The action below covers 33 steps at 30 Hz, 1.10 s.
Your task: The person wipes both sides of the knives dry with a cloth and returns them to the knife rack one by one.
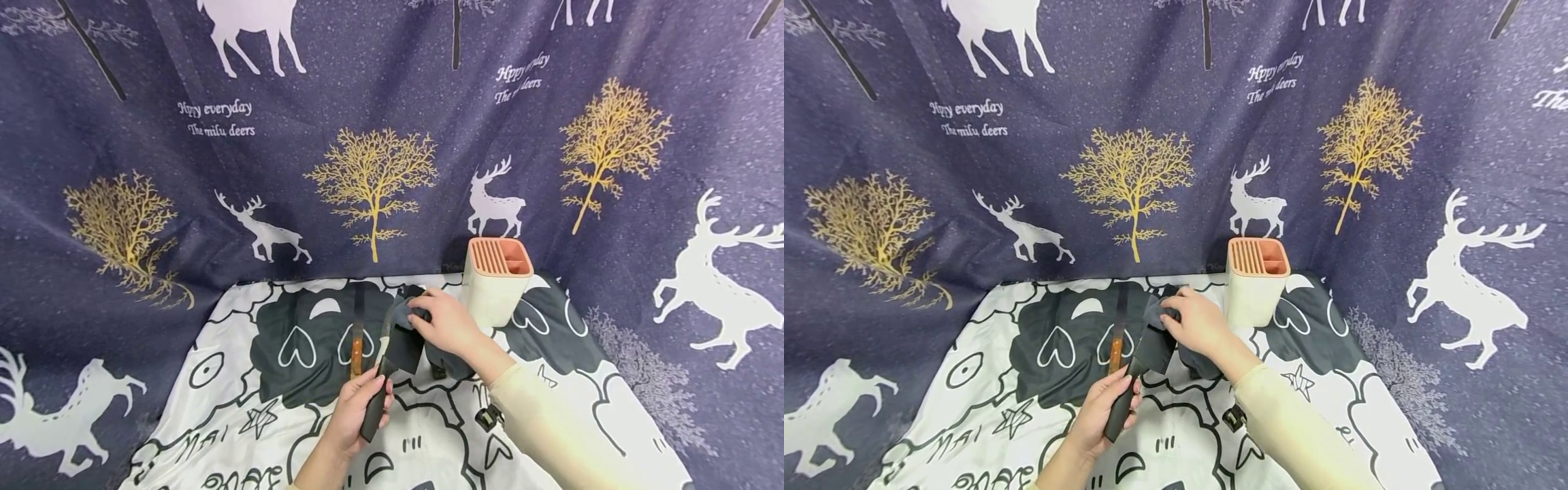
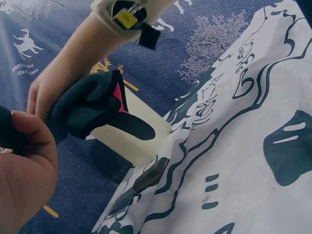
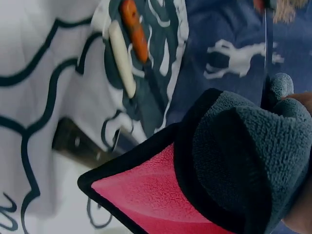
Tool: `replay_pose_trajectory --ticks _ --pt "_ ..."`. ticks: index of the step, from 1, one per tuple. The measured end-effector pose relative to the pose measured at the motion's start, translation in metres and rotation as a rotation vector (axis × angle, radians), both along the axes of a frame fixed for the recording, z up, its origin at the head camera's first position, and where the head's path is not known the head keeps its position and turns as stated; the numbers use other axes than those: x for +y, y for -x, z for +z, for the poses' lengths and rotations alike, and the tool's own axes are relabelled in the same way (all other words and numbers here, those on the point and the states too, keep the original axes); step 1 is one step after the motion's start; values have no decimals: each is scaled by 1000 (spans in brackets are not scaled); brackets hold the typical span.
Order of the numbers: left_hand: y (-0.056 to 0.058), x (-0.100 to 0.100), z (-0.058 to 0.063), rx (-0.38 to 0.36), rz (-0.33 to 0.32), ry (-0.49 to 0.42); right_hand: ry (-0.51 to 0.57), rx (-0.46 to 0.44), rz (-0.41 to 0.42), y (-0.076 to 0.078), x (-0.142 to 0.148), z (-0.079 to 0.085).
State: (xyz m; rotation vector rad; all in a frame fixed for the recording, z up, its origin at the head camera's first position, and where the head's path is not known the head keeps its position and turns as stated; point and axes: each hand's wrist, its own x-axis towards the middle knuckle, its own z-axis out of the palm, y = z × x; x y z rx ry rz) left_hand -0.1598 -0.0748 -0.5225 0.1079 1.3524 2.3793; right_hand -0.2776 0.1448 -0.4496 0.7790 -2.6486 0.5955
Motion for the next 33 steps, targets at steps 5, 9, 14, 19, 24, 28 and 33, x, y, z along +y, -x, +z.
replay_pose_trajectory --ticks 5,9,14,19,24,28,33 --pt "-2 1 0 25 -51 19 -10 -45 -87 18 18 -4" --pt "-4 2 1 25 -64 17 7 -55 -146 27 31 -3" --pt "-3 3 1 -2 -48 7 36 -50 -181 33 45 -3" --pt "0 1 1 -39 -5 -13 78 -12 -161 24 50 -6" --pt "6 0 2 -37 35 -32 66 45 -15 -1 34 3" --pt "8 2 4 -23 28 -27 13 75 132 -23 15 6" --pt "8 5 5 -24 36 -8 -49 66 236 -40 -2 -1"
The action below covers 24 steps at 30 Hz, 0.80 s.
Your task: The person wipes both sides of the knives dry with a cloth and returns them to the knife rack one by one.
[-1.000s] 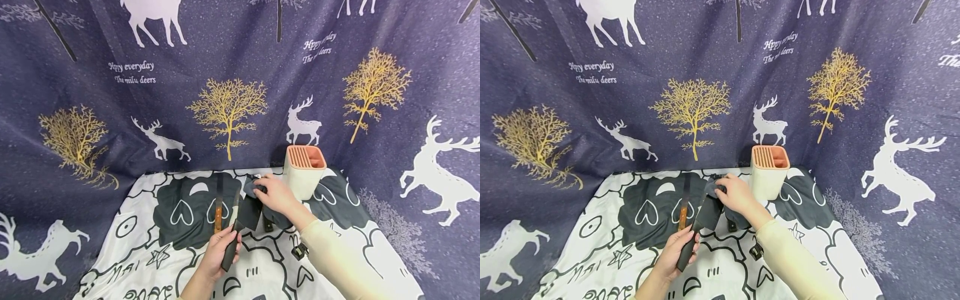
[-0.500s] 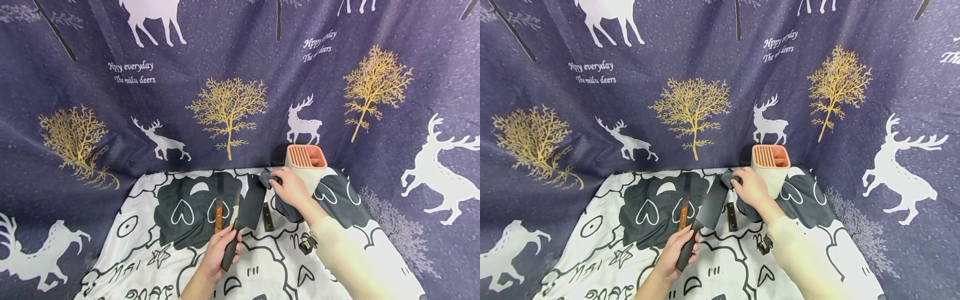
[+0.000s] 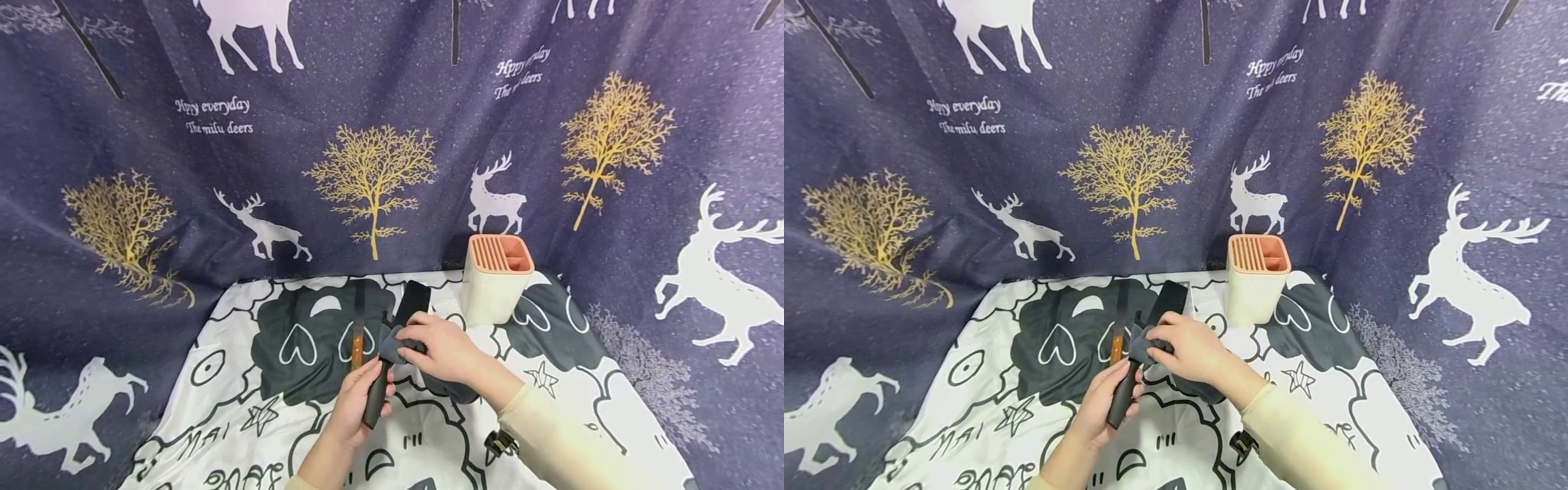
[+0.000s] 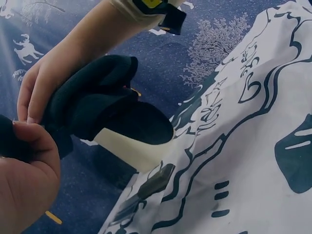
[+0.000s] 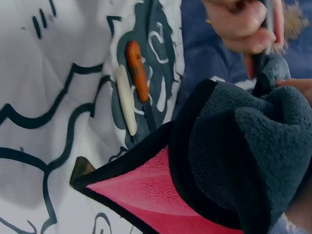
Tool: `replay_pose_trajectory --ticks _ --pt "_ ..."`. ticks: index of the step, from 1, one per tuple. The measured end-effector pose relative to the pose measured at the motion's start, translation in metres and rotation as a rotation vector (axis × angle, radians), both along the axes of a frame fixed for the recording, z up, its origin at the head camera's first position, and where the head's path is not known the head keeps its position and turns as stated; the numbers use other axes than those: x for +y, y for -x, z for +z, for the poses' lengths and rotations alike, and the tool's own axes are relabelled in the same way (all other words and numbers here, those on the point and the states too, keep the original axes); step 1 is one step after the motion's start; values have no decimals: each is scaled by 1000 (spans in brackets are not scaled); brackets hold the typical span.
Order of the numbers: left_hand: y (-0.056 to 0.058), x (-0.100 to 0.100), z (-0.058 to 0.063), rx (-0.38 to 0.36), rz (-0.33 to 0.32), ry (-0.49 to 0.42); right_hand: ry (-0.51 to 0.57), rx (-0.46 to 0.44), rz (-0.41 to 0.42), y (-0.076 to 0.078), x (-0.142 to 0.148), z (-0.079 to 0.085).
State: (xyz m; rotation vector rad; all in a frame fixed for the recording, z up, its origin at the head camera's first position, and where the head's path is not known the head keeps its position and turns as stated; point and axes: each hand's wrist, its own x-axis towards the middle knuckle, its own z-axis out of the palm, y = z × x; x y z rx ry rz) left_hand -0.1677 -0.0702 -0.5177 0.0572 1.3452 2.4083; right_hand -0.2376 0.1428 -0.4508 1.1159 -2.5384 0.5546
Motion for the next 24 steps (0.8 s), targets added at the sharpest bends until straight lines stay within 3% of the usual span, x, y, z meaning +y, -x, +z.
replay_pose_trajectory --ticks 4,9,16,24 --pt "-1 0 1 2 0 9 21 19 -46 1 -1 -4" --pt "-5 -1 2 4 -20 7 88 20 -145 14 6 -7" --pt "-9 -2 4 31 -55 3 239 -81 -327 29 21 -16" --pt "-11 -2 2 24 -62 -12 478 -174 -347 32 21 -25"
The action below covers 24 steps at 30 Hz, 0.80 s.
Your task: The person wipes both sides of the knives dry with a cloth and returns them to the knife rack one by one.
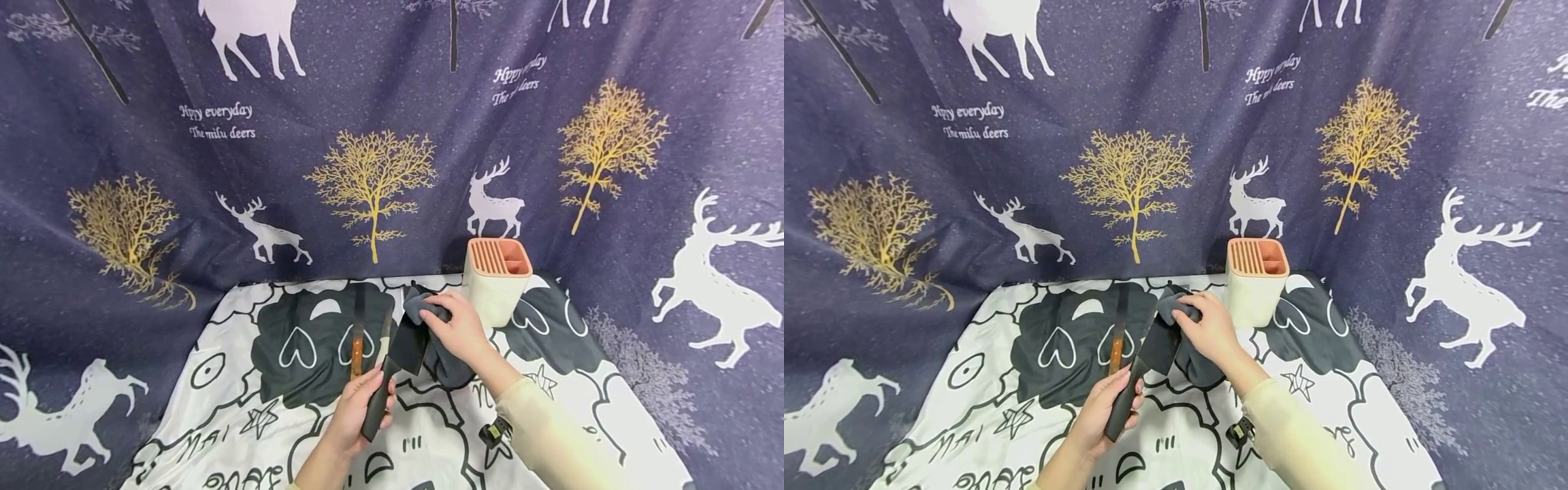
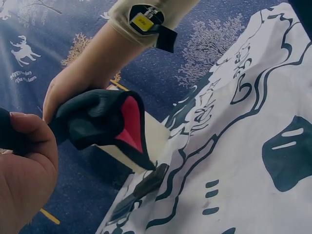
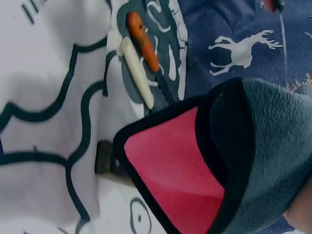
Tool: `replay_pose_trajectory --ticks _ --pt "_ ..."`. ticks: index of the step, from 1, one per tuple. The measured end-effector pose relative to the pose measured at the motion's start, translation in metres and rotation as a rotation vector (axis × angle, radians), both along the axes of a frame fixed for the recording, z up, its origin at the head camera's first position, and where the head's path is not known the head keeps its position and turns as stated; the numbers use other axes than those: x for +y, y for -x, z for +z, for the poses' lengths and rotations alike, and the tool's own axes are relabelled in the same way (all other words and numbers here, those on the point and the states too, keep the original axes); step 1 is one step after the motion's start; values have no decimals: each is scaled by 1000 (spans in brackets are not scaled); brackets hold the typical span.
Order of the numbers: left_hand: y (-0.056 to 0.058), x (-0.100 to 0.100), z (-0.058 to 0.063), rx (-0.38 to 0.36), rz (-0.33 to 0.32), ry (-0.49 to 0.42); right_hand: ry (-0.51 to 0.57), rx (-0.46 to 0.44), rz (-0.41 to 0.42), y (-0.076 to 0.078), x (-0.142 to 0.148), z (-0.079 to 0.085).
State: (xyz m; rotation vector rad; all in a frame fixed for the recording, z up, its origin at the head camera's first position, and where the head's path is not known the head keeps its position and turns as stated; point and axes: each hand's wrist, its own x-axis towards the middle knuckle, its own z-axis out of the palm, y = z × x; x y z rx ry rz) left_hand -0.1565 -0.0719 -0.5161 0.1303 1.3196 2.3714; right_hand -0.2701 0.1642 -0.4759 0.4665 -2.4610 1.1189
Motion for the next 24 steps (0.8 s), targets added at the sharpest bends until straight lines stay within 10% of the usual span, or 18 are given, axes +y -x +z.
replay_pose_trajectory --ticks 12,24 --pt "7 4 -14 -20 94 8 211 -144 50 -6 -17 -16" --pt "24 2 -2 -69 242 -13 -409 85 236 -48 -10 62"
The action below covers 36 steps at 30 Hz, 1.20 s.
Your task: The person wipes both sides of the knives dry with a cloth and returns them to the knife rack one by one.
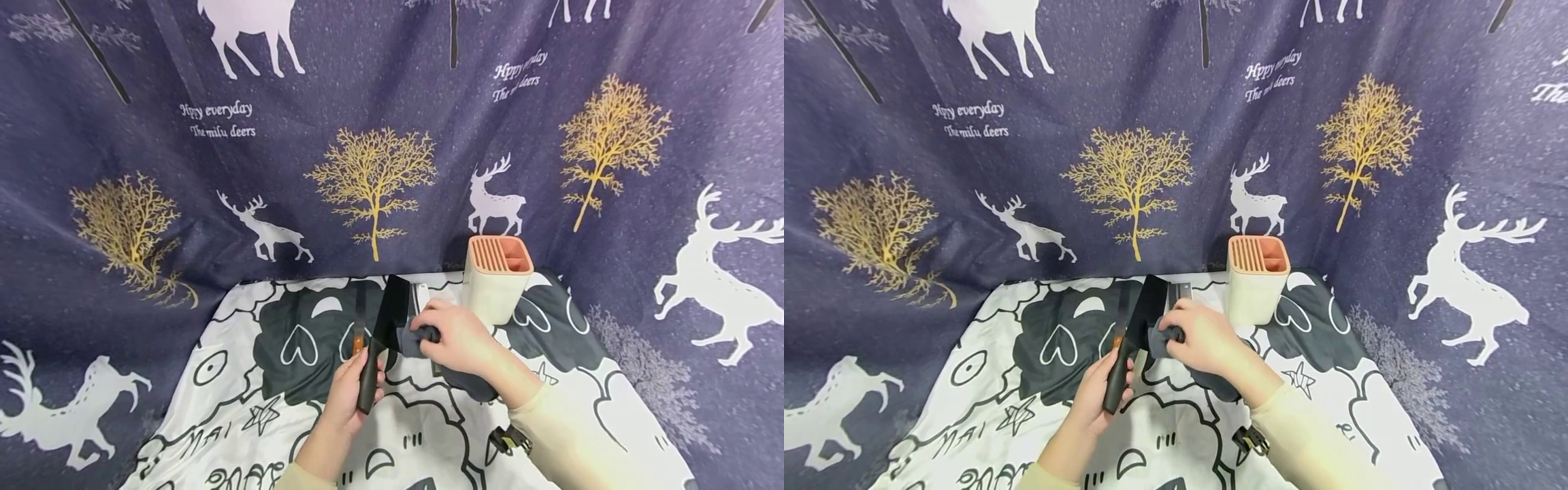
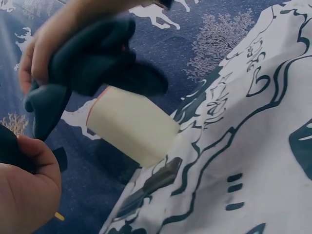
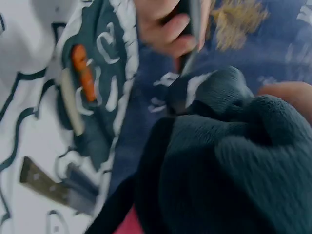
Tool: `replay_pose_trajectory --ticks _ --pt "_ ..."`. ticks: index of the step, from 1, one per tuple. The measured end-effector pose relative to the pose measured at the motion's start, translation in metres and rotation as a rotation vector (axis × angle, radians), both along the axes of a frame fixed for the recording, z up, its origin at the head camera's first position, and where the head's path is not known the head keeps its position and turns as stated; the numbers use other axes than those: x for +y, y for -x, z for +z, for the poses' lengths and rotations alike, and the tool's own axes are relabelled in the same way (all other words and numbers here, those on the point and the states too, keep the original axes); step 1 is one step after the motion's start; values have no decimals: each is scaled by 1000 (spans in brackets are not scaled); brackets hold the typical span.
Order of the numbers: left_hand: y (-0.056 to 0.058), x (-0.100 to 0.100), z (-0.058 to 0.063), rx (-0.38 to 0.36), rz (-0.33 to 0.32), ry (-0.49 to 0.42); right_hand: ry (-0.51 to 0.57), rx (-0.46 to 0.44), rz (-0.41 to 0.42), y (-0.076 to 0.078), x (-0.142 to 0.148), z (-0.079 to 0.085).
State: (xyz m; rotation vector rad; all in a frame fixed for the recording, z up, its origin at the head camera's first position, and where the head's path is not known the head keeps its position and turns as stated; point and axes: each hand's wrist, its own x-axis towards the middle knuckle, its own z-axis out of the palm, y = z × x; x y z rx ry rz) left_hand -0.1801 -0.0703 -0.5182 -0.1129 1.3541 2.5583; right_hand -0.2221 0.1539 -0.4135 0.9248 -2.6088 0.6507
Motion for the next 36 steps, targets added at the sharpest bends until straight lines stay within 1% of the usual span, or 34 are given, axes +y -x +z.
replay_pose_trajectory --ticks 2,4,6,8,11,13,16,18,21,25,28,33,36 --pt "2 2 2 -2 3 -8 -101 18 77 -10 -4 11" --pt "4 6 4 6 4 -12 -161 24 131 -18 -11 17" --pt "4 10 6 27 -5 -4 -180 29 165 -23 -20 16" --pt "3 14 8 37 -13 1 -155 45 180 -27 -29 12" --pt "2 19 9 33 -16 -14 -84 82 159 -29 -41 -2" --pt "2 21 10 21 2 -37 -24 107 116 -31 -48 -12" --pt "3 21 12 25 38 -64 50 134 46 -36 -57 -26" --pt "4 20 13 22 58 -85 74 152 12 -38 -62 -33" --pt "5 19 14 -1 71 -110 95 177 -9 -40 -68 -41" --pt "6 19 15 -54 69 -149 112 189 -18 -40 -70 -44" --pt "6 19 15 -63 72 -154 104 183 -18 -39 -70 -42" --pt "7 17 12 -13 87 -103 74 169 -27 -35 -71 -37" --pt "5 16 9 15 67 -58 56 162 -43 -32 -71 -35"
